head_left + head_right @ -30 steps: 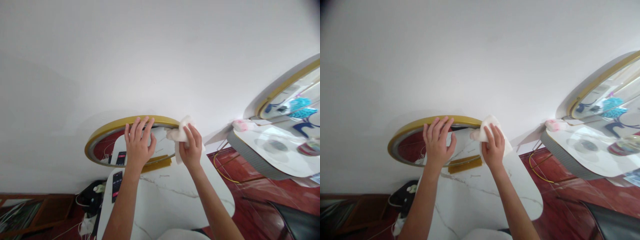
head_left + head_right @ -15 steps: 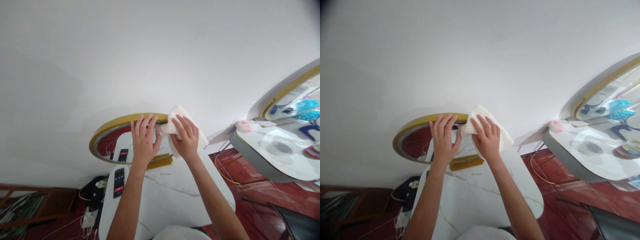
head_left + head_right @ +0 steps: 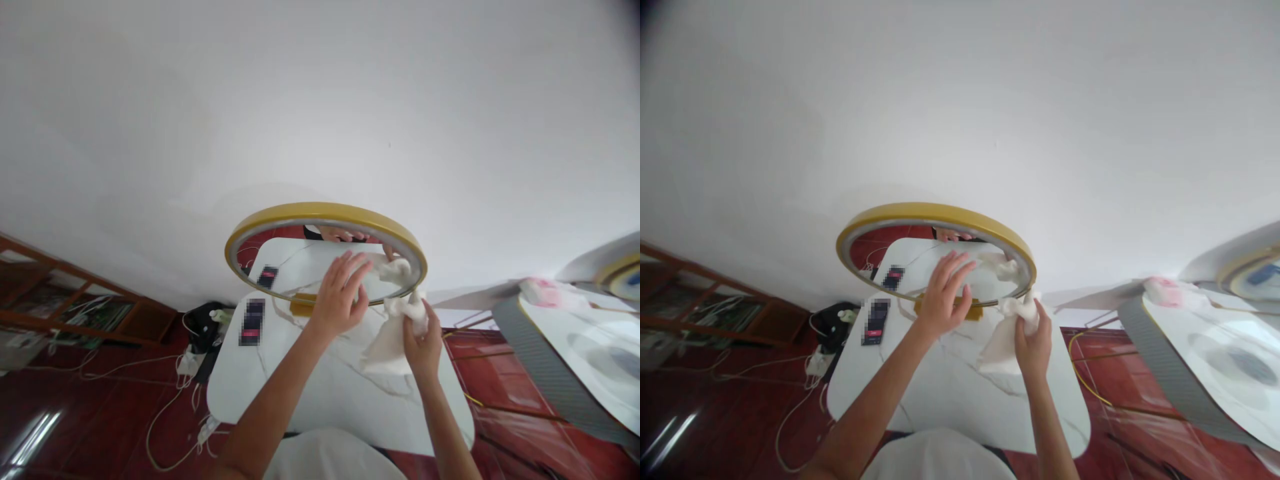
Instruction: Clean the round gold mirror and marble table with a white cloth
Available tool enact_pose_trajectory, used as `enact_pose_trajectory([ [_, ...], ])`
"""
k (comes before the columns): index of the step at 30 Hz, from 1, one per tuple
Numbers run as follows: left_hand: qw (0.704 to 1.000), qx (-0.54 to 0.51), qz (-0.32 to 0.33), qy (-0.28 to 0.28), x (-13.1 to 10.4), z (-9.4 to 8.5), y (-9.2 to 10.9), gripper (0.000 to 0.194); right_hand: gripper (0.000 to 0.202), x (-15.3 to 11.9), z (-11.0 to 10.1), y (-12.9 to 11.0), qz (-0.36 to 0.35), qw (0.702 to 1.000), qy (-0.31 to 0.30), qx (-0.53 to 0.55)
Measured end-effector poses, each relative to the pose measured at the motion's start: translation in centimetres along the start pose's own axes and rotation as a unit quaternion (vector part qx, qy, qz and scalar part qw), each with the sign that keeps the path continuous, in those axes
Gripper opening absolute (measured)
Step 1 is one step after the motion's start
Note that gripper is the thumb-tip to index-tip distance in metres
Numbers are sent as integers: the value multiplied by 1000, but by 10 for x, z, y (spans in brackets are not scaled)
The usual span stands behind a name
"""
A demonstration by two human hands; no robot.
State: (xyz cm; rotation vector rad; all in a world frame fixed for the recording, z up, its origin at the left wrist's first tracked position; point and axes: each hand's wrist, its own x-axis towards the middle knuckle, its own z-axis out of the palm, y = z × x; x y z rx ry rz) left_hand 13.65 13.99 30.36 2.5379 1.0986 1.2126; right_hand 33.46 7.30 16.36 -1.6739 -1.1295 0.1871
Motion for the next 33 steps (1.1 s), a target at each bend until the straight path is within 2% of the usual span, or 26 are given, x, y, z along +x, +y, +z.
enact_pose_trajectory([
  [2, 991, -103, -74, -52, -40, 22, -9, 46, 57, -29, 5, 14, 20, 998, -66, 13],
  [4, 956, -212, -175, -101, -85, 43, -18, 44, 56, -56, 11, 21, 36, 989, -141, 34],
  [6, 896, -304, -295, -129, -130, 59, -26, 40, 55, -78, 19, 22, 62, 976, -198, 69],
  [8, 812, -394, -399, -162, -168, 68, -30, 37, 55, -92, 27, 21, 95, 963, -228, 107],
  [9, 778, -432, -422, -173, -183, 69, -31, 36, 56, -97, 31, 20, 111, 958, -235, 124],
  [11, 746, -458, -452, -171, -205, 67, -32, 42, 56, -103, 39, 18, 136, 946, -250, 153],
  [14, 746, -440, -476, -151, -221, 63, -30, 55, 56, -109, 51, 13, 150, 924, -295, 190],
  [15, 738, -448, -484, -143, -223, 62, -29, 58, 56, -111, 54, 10, 147, 918, -313, 196],
  [18, 679, -513, -516, -99, -220, 63, -24, 58, 54, -117, 62, -5, 110, 911, -350, 189],
  [21, 625, -543, -559, -41, -213, 62, -20, 46, 51, -117, 63, -26, 30, 914, -369, 169],
  [24, 584, -577, -571, 13, -213, 57, -25, 45, 52, -112, 58, -51, -83, 916, -377, 106],
  [26, 543, -607, -578, 45, -220, 51, -34, 46, 53, -108, 55, -65, -157, 910, -381, 38],
  [28, 506, -608, -609, 57, -238, 47, -46, 47, 53, -108, 53, -73, -214, 899, -380, -19],
  [29, 495, -585, -640, 50, -251, 46, -52, 46, 52, -109, 53, -74, -233, 895, -379, -37],
  [30, 499, -549, -670, 24, -266, 45, -58, 46, 51, -111, 53, -74, -244, 892, -377, -51],
  [31, 516, -488, -704, -17, -282, 44, -63, 45, 49, -113, 53, -71, -249, 891, -375, -62],
  [32, 548, -404, -729, -72, -299, 43, -67, 45, 46, -116, 53, -66, -249, 889, -377, -73],
  [33, 589, -336, -721, -143, -316, 42, -70, 46, 44, -119, 53, -60, -247, 887, -381, -85],
])
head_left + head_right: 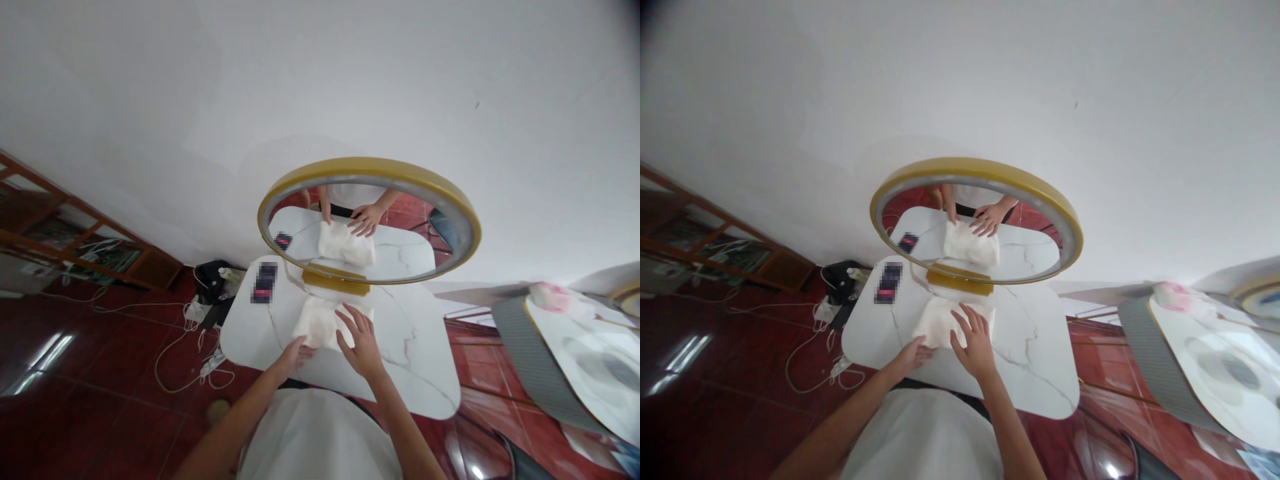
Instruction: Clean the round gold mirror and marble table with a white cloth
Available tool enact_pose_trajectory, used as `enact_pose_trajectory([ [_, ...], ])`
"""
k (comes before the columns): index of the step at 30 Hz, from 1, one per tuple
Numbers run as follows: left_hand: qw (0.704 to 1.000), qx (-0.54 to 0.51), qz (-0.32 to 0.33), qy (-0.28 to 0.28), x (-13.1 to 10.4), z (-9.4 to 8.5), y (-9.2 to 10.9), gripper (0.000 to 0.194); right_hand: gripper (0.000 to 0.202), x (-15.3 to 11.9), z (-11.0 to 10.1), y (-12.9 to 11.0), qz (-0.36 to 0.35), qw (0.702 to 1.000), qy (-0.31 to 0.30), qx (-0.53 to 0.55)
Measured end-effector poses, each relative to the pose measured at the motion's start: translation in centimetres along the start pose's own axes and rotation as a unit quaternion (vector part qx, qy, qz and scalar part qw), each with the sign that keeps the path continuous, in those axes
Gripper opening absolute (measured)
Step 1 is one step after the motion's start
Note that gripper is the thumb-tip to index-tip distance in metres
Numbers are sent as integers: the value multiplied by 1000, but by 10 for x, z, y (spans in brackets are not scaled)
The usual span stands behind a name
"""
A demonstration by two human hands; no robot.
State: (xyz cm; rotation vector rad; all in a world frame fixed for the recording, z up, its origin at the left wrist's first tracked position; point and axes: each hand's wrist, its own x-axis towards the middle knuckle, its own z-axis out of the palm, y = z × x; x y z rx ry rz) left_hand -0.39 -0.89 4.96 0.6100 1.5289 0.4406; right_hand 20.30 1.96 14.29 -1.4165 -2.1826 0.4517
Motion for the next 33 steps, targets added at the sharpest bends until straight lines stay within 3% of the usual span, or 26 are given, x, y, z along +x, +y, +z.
enact_pose_trajectory([
  [4, 994, 83, 38, 53, -1, -26, -39, 36, 38, -21, 21, 26, 54, 996, -53, -51],
  [7, 971, 168, 136, 102, -5, -35, -39, 27, 42, -35, 41, 49, 110, 985, -85, -104],
  [9, 914, 288, 259, 120, -5, -33, -27, 30, 48, -39, 54, 61, 118, 980, -94, -130],
  [11, 828, 407, 370, 108, -1, -25, -10, 39, 55, -39, 65, 70, 110, 979, -89, -148],
  [13, 765, 473, 428, 88, 7, -13, 6, 45, 59, -39, 76, 75, 115, 976, -89, -159],
  [15, 731, 503, 454, 79, 19, -2, 16, 49, 63, -41, 84, 79, 136, 970, -114, -165],
  [19, 726, 536, 427, 67, 45, 6, 11, 51, 74, -52, 93, 84, 157, 959, -164, -173],
  [25, 727, 550, 406, 57, 56, -7, -5, 65, 88, -80, 92, 84, 133, 963, -158, -171],
  [28, 728, 558, 396, 47, 50, -17, -8, 70, 81, -92, 93, 81, 138, 971, -131, -145],
  [33, 722, 573, 386, 35, 38, -32, -20, 75, 73, -93, 96, 79, 231, 963, -37, -133],
])
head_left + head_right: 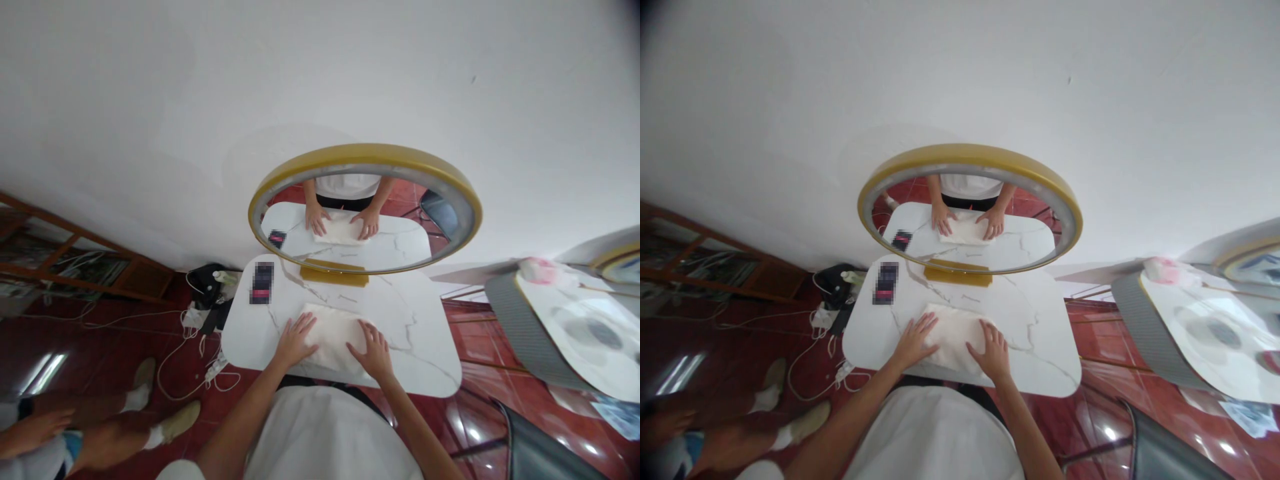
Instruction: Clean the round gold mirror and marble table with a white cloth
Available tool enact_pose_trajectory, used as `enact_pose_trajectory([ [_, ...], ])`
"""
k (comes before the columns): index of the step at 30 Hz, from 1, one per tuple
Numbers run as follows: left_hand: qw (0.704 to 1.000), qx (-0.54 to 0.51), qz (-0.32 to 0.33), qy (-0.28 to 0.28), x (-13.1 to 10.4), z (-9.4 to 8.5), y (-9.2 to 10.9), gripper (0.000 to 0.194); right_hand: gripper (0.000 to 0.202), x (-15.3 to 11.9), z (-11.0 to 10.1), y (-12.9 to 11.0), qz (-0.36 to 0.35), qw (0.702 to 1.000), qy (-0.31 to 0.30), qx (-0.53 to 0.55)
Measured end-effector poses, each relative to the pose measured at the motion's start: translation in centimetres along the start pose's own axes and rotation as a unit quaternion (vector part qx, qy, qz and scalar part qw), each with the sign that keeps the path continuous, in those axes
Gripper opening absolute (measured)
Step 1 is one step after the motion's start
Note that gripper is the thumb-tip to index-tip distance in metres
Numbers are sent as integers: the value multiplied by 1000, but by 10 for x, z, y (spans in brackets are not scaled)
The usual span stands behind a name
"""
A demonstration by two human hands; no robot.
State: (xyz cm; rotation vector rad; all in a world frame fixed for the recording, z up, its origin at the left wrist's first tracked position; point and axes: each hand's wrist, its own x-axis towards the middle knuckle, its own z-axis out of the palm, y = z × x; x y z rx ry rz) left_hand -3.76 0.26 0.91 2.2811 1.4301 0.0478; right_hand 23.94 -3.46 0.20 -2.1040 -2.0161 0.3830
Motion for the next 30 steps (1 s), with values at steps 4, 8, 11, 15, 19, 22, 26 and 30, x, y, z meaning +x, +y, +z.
enact_pose_trajectory([
  [4, 999, 19, -6, 34, -14, 1, 3, 74, 80, 7, -5, -13, 3, 998, 60, -31],
  [8, 997, 26, 25, 62, -16, 1, 11, 67, 87, 6, -6, -32, -102, 994, 12, -38],
  [11, 996, 25, 57, 58, -13, 6, 16, 63, 92, 0, 3, -37, -148, 987, -42, -46],
  [15, 997, 24, 59, 53, -9, 17, 17, 61, 94, -5, 16, -33, -153, 985, -56, -63],
  [19, 996, 31, 58, 56, -4, 24, 11, 61, 94, 1, 20, -33, -159, 983, -50, -82],
  [22, 996, 37, 51, 68, 7, 23, 6, 61, 93, 12, 23, -37, -152, 982, -40, -100],
  [26, 995, 36, 41, 78, 32, 15, -1, 60, 94, 36, 26, -39, -144, 981, -30, -122],
  [30, 997, 32, 27, 71, 59, 4, -5, 61, 95, 65, 27, -39, -146, 982, -22, -117],
])
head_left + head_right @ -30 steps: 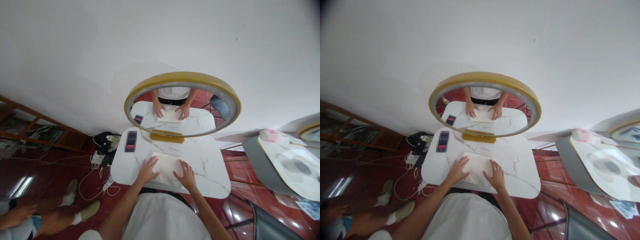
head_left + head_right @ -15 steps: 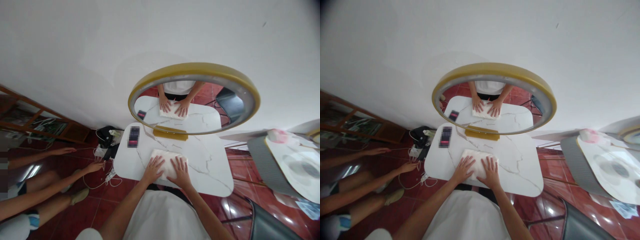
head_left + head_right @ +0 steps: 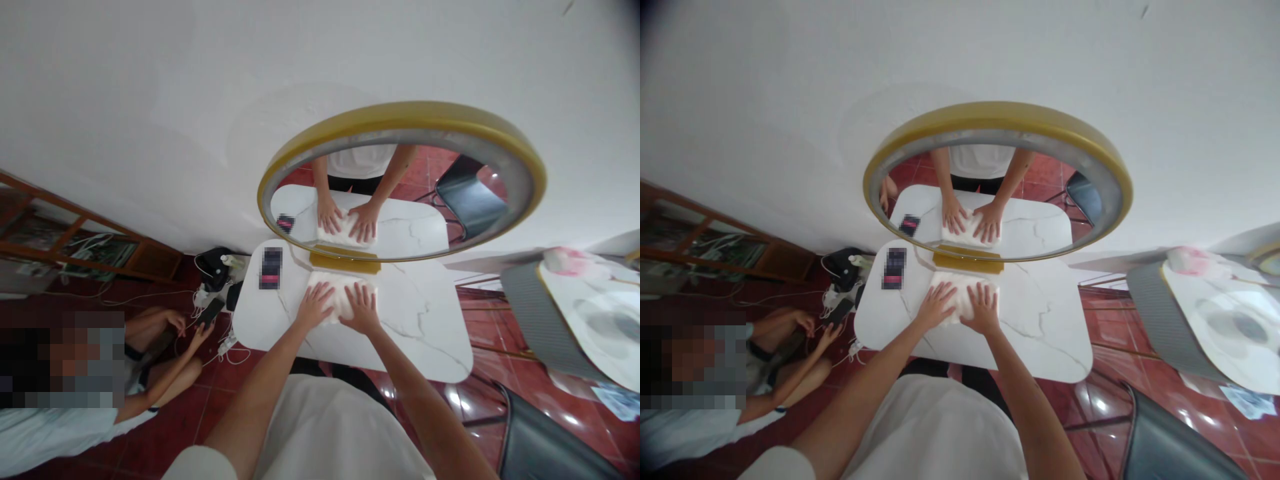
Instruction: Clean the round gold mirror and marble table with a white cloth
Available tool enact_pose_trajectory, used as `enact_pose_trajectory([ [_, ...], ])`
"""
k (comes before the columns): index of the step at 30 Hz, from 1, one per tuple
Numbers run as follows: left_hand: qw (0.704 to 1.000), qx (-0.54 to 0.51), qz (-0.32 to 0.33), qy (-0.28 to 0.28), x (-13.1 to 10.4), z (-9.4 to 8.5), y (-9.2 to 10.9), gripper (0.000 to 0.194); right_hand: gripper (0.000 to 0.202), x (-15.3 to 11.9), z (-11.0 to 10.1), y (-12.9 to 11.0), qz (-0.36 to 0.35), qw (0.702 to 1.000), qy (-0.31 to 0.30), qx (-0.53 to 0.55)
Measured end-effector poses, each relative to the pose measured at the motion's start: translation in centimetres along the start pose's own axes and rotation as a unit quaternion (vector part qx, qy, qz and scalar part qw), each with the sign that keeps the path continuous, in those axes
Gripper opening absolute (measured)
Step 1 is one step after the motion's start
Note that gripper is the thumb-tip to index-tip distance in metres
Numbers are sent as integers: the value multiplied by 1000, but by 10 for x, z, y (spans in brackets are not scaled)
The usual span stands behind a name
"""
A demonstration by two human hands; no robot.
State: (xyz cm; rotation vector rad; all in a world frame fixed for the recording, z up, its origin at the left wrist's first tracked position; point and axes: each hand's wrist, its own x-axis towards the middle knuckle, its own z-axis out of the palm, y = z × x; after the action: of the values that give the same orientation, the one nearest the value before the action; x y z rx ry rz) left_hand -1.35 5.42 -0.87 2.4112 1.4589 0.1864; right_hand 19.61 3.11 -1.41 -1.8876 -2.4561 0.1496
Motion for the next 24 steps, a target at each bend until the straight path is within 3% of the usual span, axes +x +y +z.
enact_pose_trajectory([
  [3, 1000, -11, -14, -14, 12, -5, -2, 61, 95, 11, -1, 1, -4, 1000, 3, 8],
  [6, 999, -24, -25, -14, 11, -8, 1, 59, 90, 5, -1, -5, 2, 1000, 12, 17],
  [9, 999, -33, -29, -3, -8, -6, 7, 57, 83, -19, -1, -16, 17, 999, 20, 31],
  [12, 999, -39, -16, -5, -41, -2, 14, 58, 80, -52, -2, -28, 17, 999, 15, 47],
  [18, 999, -40, 16, -27, -105, 6, 20, 60, 82, -105, -2, -38, -52, 996, -11, 70],
  [21, 998, -41, 31, -44, -111, 6, 17, 61, 80, -110, 1, -35, -60, 996, -15, 68],
  [24, 997, -41, 37, -47, -100, 3, 12, 60, 79, -99, 4, -32, -54, 997, -10, 59],
])
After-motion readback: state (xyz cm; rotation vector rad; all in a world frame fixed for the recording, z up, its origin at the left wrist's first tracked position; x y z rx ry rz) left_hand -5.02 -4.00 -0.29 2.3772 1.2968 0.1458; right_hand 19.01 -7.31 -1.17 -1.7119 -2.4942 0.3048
